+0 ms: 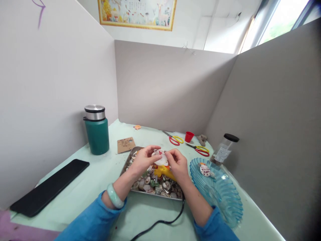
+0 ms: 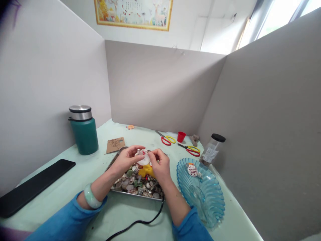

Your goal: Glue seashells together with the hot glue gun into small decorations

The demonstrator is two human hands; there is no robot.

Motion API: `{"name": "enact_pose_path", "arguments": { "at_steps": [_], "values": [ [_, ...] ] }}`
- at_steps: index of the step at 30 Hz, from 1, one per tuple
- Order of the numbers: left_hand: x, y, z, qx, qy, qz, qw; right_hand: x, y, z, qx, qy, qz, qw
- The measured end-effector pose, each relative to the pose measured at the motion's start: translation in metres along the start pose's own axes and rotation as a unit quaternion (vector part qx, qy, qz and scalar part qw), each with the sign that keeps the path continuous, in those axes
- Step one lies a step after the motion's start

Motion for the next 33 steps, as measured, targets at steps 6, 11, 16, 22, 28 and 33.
{"name": "enact_pose_path", "arguments": {
  "at_steps": [6, 11, 16, 22, 28, 33],
  "values": [
    [-0.004, 0.001, 0.000, 0.018, 0.003, -0.014, 1.000, 0.000, 0.000, 0.003, -0.007, -0.005, 0.011, 1.000],
    [-0.003, 0.002, -0.001, 0.030, -0.026, -0.013, 0.999, -0.001, 0.000, -0.001, 0.004, 0.032, 0.004, 0.999],
    [0.021, -0.002, -0.005, 0.032, 0.029, 0.079, 0.996, 0.006, -0.002, -0.016, 0.031, 0.246, -0.026, 0.968],
    [0.034, -0.008, -0.010, 0.026, 0.118, 0.093, 0.988, -0.017, 0.017, 0.002, 0.044, 0.511, -0.201, 0.834],
    [0.045, -0.009, -0.006, 0.000, 0.124, 0.122, 0.985, -0.007, 0.015, 0.016, -0.010, 0.400, -0.186, 0.897],
    [0.049, -0.009, -0.009, 0.007, 0.130, 0.137, 0.982, 0.019, -0.002, 0.009, -0.109, -0.036, -0.068, 0.991]
  ]
}}
Point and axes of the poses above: each hand's wrist, its own y-axis away from the middle knuckle, its own x-axis out of the back of the hand, z = x × y, the point moved 9 cm from there along -y, towards the middle knuckle, and after that the axes turned 3 degrees about -x, right-handed, at the moved point
